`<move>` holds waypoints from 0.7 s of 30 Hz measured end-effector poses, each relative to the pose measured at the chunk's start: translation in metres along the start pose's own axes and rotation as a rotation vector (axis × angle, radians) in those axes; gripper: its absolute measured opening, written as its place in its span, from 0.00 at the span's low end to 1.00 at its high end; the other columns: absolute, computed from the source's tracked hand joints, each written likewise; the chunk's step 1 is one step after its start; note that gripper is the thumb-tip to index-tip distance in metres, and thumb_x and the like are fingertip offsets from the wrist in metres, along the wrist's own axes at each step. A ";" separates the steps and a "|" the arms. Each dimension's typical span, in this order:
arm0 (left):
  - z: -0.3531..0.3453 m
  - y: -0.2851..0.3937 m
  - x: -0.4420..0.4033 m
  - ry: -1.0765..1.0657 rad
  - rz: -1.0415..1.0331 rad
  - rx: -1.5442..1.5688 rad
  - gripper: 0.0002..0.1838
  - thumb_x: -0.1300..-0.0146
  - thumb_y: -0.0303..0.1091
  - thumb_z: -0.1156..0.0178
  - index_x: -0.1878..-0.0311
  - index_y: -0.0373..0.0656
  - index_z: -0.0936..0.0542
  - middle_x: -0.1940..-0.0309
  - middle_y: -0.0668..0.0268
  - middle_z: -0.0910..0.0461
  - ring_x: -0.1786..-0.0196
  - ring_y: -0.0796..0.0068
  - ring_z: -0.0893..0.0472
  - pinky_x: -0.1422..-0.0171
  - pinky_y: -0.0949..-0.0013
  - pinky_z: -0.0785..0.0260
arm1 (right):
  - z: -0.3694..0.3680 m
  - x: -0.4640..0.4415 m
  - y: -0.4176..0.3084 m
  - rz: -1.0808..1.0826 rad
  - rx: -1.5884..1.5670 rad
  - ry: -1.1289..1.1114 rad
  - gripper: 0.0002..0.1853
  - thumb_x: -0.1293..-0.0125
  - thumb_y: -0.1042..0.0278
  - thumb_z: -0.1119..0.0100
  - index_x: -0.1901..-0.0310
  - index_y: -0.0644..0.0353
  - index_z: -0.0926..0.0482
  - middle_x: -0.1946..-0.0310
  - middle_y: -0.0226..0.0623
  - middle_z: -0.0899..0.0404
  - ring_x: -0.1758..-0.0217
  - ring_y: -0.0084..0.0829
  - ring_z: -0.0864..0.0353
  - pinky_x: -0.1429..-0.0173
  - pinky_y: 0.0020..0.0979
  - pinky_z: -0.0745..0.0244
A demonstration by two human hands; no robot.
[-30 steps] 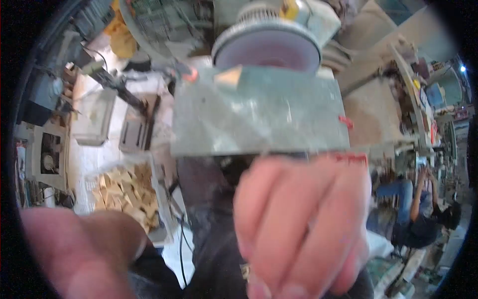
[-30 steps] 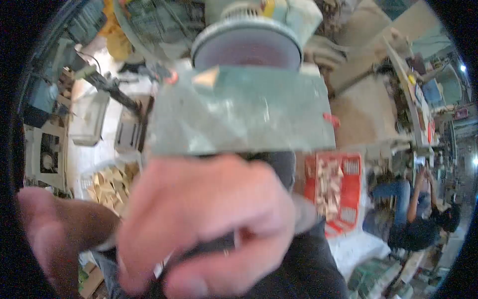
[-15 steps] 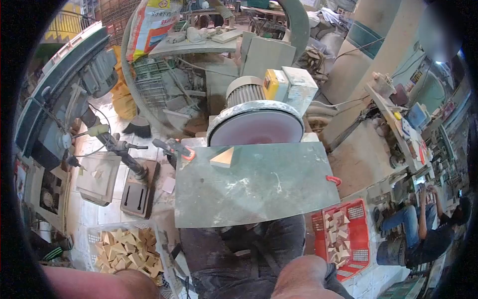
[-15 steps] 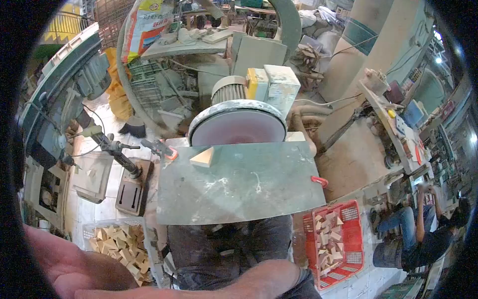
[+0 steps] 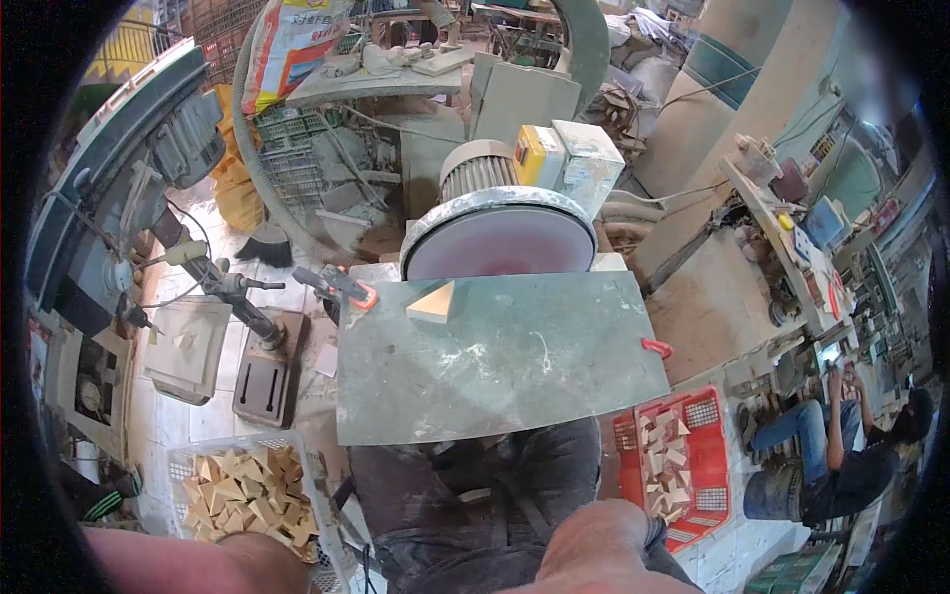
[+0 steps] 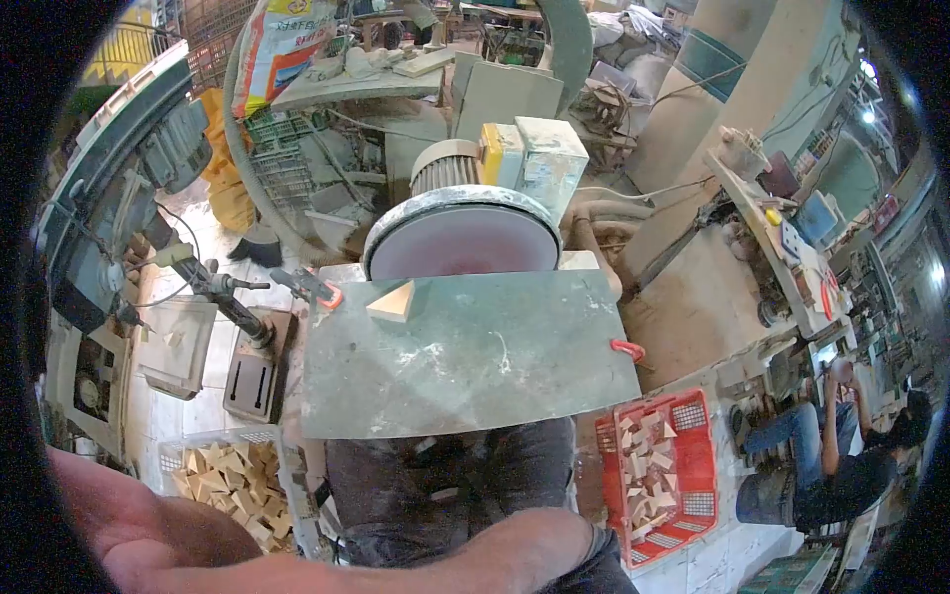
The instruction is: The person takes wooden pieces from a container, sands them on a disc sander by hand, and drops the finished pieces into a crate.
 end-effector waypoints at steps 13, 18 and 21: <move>0.009 -0.001 0.000 -0.012 -0.009 -0.019 0.42 0.34 0.73 0.53 0.30 0.48 0.31 0.31 0.53 0.30 0.31 0.46 0.30 0.26 0.36 0.45 | -0.008 -0.001 -0.002 -0.133 -0.038 0.199 0.12 0.58 0.62 0.42 0.82 0.65 0.21 0.82 0.43 0.21 0.80 0.34 0.25 0.76 0.29 0.34; 0.011 -0.001 0.003 0.006 -0.001 -0.022 0.42 0.34 0.72 0.53 0.30 0.48 0.31 0.31 0.53 0.30 0.31 0.46 0.30 0.26 0.36 0.45 | 0.022 -0.017 -0.015 -0.151 0.166 -0.255 0.14 0.62 0.62 0.41 0.81 0.68 0.21 0.82 0.43 0.22 0.82 0.33 0.26 0.78 0.28 0.34; 0.012 -0.001 0.002 -0.009 -0.004 -0.023 0.42 0.34 0.72 0.53 0.30 0.48 0.30 0.31 0.53 0.30 0.31 0.46 0.30 0.26 0.36 0.45 | 0.019 -0.017 -0.016 -0.142 0.172 -0.175 0.16 0.58 0.60 0.41 0.80 0.69 0.21 0.80 0.42 0.22 0.81 0.33 0.26 0.76 0.28 0.34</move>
Point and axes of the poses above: each hand's wrist, its own x-axis away from the middle knuckle, its own z-axis out of the back of the hand, y = z × x, the point moved 1 cm from there along -x, towards the middle knuckle
